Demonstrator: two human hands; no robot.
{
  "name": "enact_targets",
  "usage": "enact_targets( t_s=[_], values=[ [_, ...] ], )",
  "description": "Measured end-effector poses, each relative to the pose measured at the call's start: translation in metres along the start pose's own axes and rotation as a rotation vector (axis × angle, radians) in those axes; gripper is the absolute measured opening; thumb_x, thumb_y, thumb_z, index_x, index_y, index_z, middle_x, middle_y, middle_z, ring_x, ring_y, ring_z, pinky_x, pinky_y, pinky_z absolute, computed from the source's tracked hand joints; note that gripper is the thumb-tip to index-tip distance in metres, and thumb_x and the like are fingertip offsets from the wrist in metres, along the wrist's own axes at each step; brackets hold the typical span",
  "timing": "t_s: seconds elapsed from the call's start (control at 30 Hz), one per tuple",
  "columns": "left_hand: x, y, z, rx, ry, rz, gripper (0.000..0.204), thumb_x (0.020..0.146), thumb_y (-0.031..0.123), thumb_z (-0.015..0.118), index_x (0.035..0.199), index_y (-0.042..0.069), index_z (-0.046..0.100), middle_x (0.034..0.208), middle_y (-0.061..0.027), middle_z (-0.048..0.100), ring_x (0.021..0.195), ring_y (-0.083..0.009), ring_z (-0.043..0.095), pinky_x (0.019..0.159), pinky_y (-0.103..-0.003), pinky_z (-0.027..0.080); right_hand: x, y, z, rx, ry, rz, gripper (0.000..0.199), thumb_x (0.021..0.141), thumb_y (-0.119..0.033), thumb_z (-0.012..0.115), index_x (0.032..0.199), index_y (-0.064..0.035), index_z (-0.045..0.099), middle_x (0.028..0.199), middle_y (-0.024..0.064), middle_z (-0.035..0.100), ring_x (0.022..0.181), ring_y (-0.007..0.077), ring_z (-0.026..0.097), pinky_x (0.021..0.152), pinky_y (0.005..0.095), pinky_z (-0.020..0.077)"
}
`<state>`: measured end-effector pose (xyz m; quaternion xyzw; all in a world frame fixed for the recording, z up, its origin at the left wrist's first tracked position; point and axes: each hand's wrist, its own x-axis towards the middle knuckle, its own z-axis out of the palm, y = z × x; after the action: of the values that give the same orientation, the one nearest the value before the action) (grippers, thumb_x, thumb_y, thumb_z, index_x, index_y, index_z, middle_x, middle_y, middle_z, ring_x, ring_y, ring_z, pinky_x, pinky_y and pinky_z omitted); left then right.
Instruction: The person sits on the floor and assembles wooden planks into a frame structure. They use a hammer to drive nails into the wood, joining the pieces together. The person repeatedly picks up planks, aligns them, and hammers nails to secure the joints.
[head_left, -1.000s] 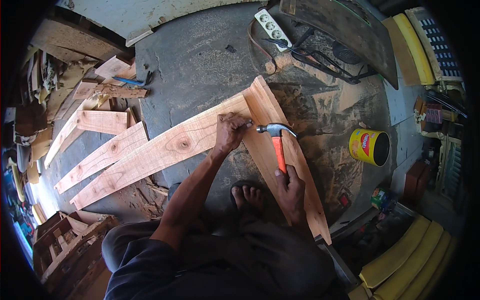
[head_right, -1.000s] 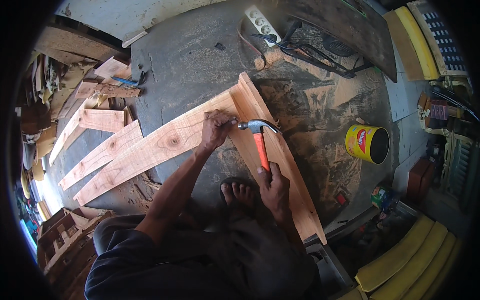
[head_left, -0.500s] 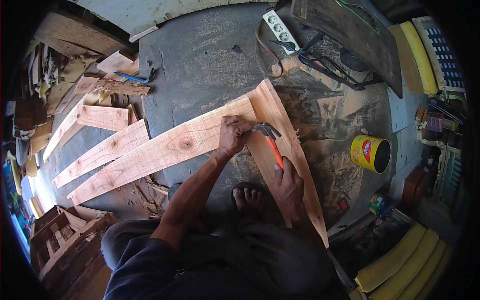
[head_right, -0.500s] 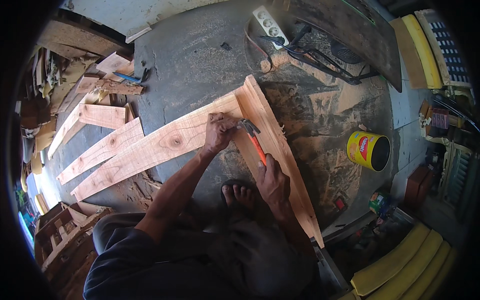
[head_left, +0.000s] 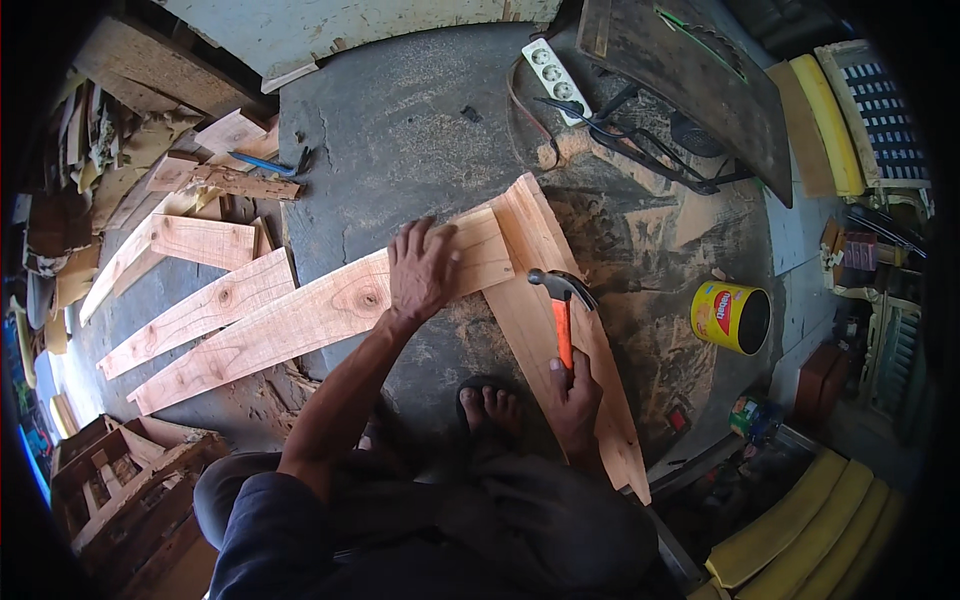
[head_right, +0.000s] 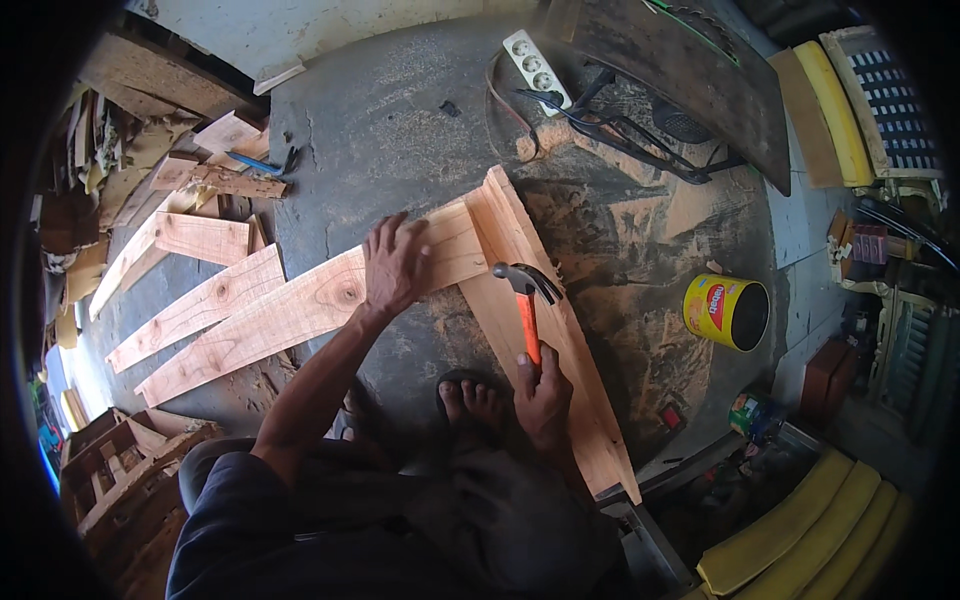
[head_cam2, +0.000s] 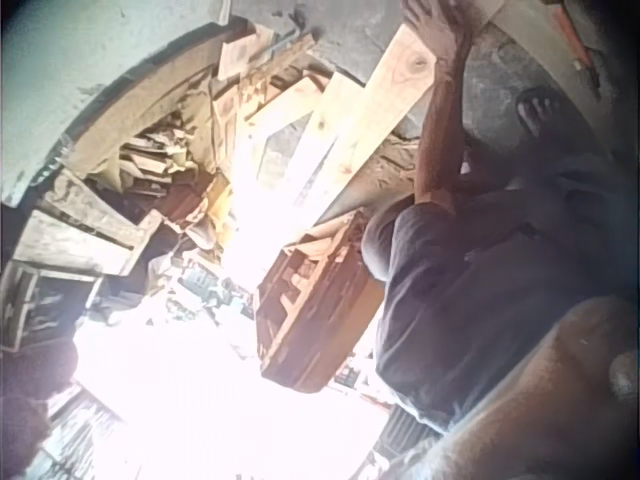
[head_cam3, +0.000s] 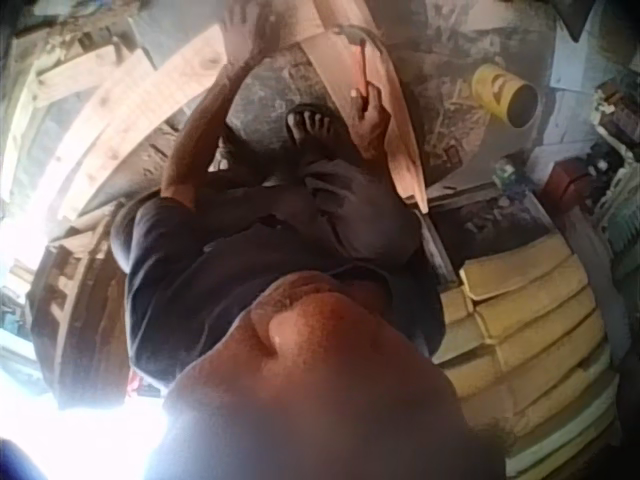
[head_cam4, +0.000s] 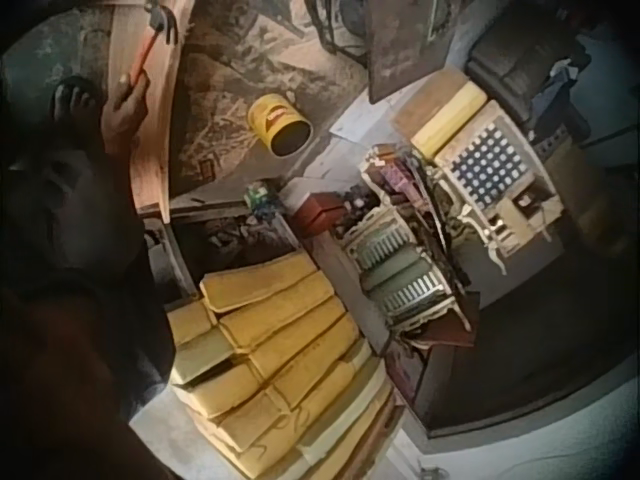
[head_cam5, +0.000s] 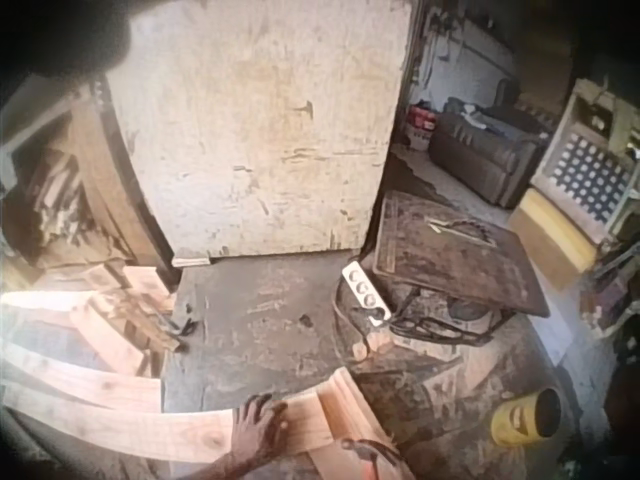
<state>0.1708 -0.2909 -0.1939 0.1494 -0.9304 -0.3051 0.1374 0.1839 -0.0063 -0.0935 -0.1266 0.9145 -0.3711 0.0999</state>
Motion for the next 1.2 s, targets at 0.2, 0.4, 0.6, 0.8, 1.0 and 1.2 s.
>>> enact_targets(
  t_s=[0.2,0.4,0.6,0.8,1.0,1.2],
  values=[
    [0.002,-0.011,0.027,0.395,-0.075,-0.336,0.060,0.100,0.041,0.043,0.152,0.014,0.041,0.161,-0.0226,0.029,0.152,-0.0426,0.021,0.119,-0.066,0.013,-0.003,0.004,0.005,0.051,-0.070,0.094,0.027,0.102,-0.020,0.058,0.120,0.0001,0.060,0.085,0.0232,0.066,0.077,0.0421,0.068,0.065,0.0444,0.0510],
    [0.006,-0.008,0.026,0.392,-0.225,-0.386,0.053,0.099,0.038,0.043,0.145,0.010,0.045,0.162,-0.0232,0.027,0.150,-0.0462,0.020,0.113,-0.075,0.014,0.034,-0.027,-0.004,0.070,-0.142,0.131,0.026,0.104,-0.021,0.054,0.118,-0.0002,0.059,0.078,0.0191,0.062,0.067,0.0364,0.064,0.061,0.0427,0.0483],
    [0.019,-0.005,0.021,0.385,-0.173,-0.270,0.037,0.096,0.032,0.047,0.123,0.007,0.052,0.132,-0.0208,0.046,0.121,-0.0372,0.044,0.097,-0.069,0.032,0.026,0.006,0.008,0.139,-0.166,0.272,0.026,0.106,-0.025,0.051,0.114,-0.0023,0.059,0.074,0.0193,0.058,0.062,0.0315,0.060,0.059,0.0421,0.0452],
    [0.016,-0.006,0.023,0.408,-0.139,-0.252,0.037,0.096,0.032,0.048,0.123,0.008,0.052,0.132,-0.0188,0.048,0.122,-0.0360,0.045,0.096,-0.064,0.031,0.024,0.001,0.013,0.101,-0.250,0.316,0.025,0.106,-0.026,0.051,0.113,-0.0033,0.059,0.077,0.0219,0.059,0.064,0.0355,0.061,0.059,0.0432,0.0458],
    [0.013,-0.009,0.024,0.389,-0.126,-0.251,0.037,0.097,0.034,0.048,0.123,0.008,0.054,0.130,-0.0180,0.049,0.123,-0.0362,0.044,0.098,-0.067,0.029,0.034,-0.023,0.006,-0.024,-0.131,0.125,0.027,0.105,-0.025,0.052,0.115,-0.0016,0.059,0.080,0.0240,0.061,0.071,0.0422,0.065,0.061,0.0455,0.0487],
    [0.016,-0.007,0.025,0.466,-0.175,-0.265,0.036,0.099,0.035,0.044,0.121,0.008,0.054,0.125,-0.0159,0.050,0.121,-0.0340,0.047,0.097,-0.066,0.031,0.028,-0.037,0.008,-0.135,0.126,-0.230,0.025,0.103,-0.022,0.054,0.118,-0.0030,0.061,0.081,0.0239,0.065,0.072,0.0429,0.067,0.058,0.0450,0.0509]
  ],
)
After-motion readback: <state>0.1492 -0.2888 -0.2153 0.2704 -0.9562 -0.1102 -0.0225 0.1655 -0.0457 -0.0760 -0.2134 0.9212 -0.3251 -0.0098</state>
